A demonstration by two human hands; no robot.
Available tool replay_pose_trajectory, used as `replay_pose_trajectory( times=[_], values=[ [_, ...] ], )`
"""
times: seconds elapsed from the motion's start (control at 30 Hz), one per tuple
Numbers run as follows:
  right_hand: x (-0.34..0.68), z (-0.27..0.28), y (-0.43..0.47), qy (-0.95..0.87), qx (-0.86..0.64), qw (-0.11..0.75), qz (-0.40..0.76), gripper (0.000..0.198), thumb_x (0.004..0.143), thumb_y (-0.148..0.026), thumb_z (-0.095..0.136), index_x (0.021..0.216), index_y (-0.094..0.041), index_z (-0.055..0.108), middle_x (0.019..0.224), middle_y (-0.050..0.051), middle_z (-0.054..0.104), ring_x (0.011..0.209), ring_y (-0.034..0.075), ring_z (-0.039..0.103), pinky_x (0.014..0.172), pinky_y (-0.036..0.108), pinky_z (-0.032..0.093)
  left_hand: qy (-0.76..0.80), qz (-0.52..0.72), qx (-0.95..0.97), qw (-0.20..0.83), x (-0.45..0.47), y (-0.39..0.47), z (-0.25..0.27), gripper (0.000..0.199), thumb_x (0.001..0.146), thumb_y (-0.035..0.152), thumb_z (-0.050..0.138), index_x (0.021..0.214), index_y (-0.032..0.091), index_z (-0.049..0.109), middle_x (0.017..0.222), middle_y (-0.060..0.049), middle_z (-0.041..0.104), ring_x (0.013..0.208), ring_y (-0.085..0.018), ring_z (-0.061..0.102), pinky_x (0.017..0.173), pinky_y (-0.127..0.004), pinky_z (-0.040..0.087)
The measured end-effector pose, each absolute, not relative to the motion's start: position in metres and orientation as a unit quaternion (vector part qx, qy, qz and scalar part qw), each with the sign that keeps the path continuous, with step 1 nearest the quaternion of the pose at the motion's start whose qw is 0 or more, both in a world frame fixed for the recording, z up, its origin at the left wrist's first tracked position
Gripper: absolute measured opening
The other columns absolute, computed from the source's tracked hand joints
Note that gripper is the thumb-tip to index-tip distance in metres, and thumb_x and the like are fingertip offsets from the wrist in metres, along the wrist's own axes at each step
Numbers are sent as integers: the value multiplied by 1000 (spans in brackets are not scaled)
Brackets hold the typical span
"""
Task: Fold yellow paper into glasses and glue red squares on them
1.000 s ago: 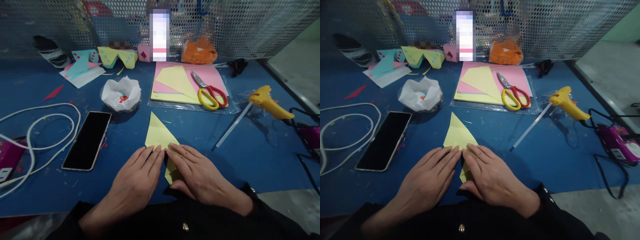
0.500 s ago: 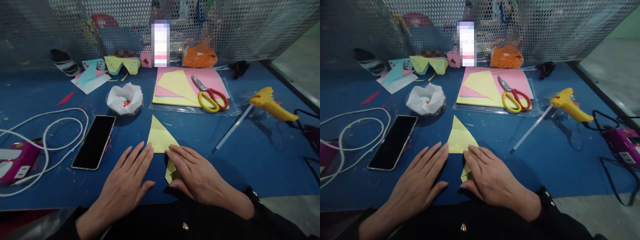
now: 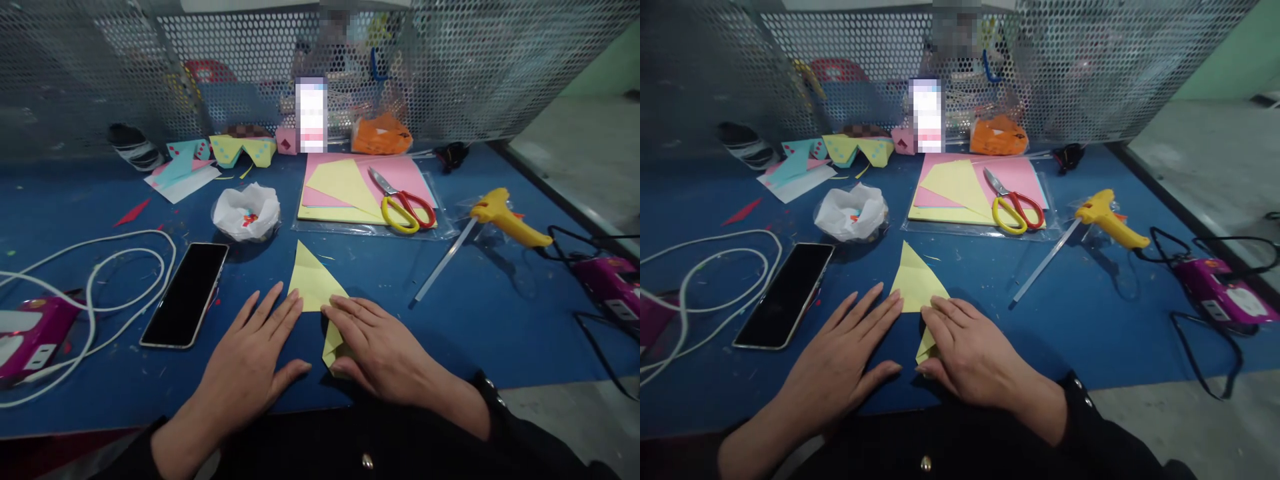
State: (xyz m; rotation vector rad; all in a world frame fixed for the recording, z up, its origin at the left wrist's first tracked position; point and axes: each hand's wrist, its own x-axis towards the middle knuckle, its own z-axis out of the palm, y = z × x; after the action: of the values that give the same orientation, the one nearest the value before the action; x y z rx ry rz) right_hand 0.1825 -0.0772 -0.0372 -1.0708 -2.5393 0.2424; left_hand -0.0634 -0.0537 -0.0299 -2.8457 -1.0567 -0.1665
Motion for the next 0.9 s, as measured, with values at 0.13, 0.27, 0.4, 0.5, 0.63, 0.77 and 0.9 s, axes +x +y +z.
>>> replay_pose_trajectory(
  times=[0.13,0.27,0.4,0.5,0.63,0.77,0.9],
  values=[
    [182,-38,-77,-900,-384,185,94,56,99,-41,45,135,0,48,135,24,60,130,33,53,105,53,47,-354,-55,-932,51,-59,-56,-33,78,92,63,45,147,8,39,153,-13,43,143,-33,35,112,-52,31],
    [180,-37,-77,-897,-391,175,110,56,99,-42,44,136,0,47,133,23,61,132,31,50,108,50,43,-361,-58,-931,21,-59,-53,-35,75,93,61,46,148,11,38,152,-13,45,140,-32,40,107,-52,40],
    [183,-30,-75,-874,-413,200,162,49,98,-38,47,136,-7,48,132,17,62,131,26,51,108,42,43,-373,-85,-924,-31,-61,-43,-33,55,97,50,45,142,18,49,146,-9,53,136,-28,46,107,-51,43],
    [185,-23,-69,-789,-526,252,192,35,96,-31,48,127,-15,54,123,12,68,114,23,63,94,40,52,-413,-146,-895,-80,-54,-37,-30,41,100,38,43,132,17,58,133,-9,65,127,-25,55,105,-48,47],
    [183,-19,-53,-696,-648,240,195,28,89,-29,56,115,-17,58,100,9,74,92,27,69,75,40,53,-475,-213,-846,-118,-37,-34,-27,37,91,31,57,124,15,61,120,-12,70,114,-29,61,98,-50,49],
    [173,-23,-41,-699,-651,220,200,31,85,-26,60,114,-15,57,88,7,73,84,26,68,68,36,49,-496,-227,-829,-127,-25,-32,-24,13,86,28,63,94,19,68,107,-9,72,105,-28,63,91,-47,51],
    [166,-27,-36,-693,-658,214,203,31,83,-25,62,113,-15,58,87,7,72,82,25,67,67,34,46,-498,-241,-819,-152,-24,-28,-23,12,83,25,64,72,22,65,98,-5,73,97,-25,64,87,-44,52]
  ],
)
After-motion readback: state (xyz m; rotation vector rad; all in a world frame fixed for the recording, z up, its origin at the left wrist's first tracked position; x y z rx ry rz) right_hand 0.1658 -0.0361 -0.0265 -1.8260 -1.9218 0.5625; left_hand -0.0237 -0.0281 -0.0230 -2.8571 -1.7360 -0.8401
